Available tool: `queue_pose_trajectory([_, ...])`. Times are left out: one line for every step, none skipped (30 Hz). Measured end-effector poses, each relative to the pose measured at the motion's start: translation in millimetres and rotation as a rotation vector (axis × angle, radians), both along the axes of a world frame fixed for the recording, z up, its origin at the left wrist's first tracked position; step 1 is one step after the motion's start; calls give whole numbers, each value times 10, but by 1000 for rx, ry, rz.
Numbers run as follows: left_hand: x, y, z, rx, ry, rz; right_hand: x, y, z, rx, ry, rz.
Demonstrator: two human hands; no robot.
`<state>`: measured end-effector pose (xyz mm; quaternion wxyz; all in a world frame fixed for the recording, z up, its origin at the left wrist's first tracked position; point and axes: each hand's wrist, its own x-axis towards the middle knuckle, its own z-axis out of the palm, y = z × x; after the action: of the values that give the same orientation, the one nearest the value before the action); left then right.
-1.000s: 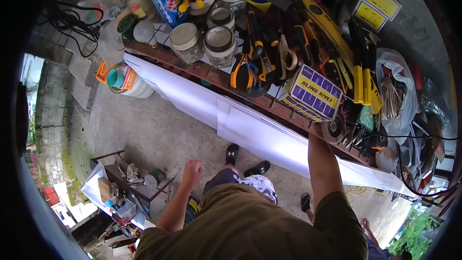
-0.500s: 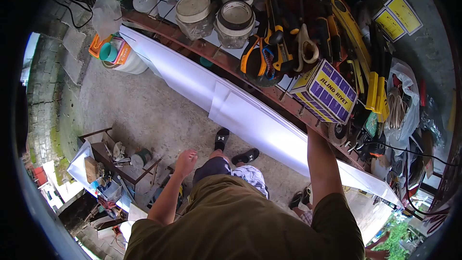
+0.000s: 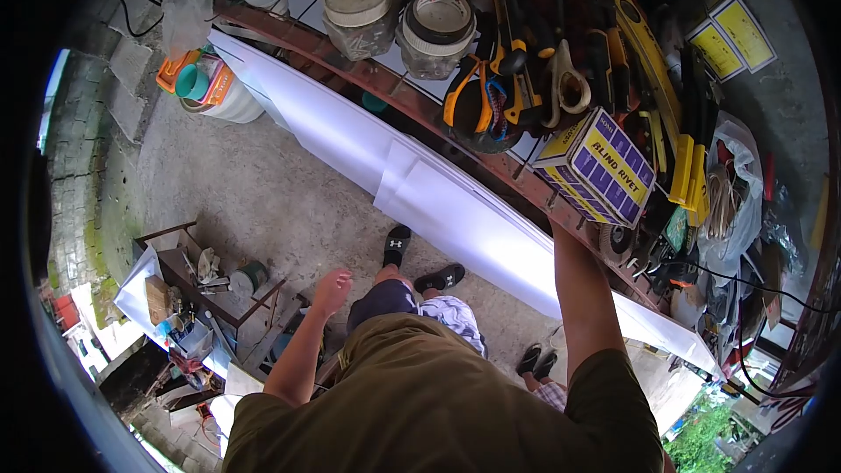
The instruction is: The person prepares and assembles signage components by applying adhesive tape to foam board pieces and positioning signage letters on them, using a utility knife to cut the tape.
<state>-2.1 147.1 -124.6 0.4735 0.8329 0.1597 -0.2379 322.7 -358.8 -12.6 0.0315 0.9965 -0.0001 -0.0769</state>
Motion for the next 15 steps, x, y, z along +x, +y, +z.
queue_pose_trajectory([-12,11,5,-1,7,2,6,28,-24,5,3,4])
queue_pose_trajectory([-12,26,7,-2,12,6,9,54,-39,3,8,6])
queue_pose_trajectory([-4,43,9,-2,15,10,27,60,-34,-4,6,10])
queue_pose_trajectory([10,60,16,3,38,3,4,74,-63,-5,8,11])
queue_pose_trajectory([14,76,30,7,62,-5,-26,74,-84,-7,9,18])
queue_pose_trajectory([16,80,30,11,86,-13,-47,87,-93,-12,13,18])
queue_pose_trajectory([25,77,24,21,82,-15,-116,67,-76,-22,12,22])
queue_pose_trajectory([25,74,19,32,80,-19,-175,48,-61,-30,15,23])
queue_pose_trajectory([21,75,18,42,79,-24,-214,19,-41,-38,11,25])
queue_pose_trajectory([20,76,2,42,76,-22,-279,-32,-26,-50,12,28])
queue_pose_trajectory([25,75,-14,42,73,-23,-369,-109,13,-65,10,30])
queue_pose_trajectory([46,69,-14,41,67,-26,-433,-169,69,-88,8,32])
queue_pose_trajectory([77,57,12,29,80,-34,-520,-244,111,-110,5,38])
queue_pose_trajectory([111,44,42,18,90,-43,-600,-316,158,-133,-1,43])
queue_pose_trajectory([168,26,84,8,99,-53,-674,-375,221,-157,-7,38])
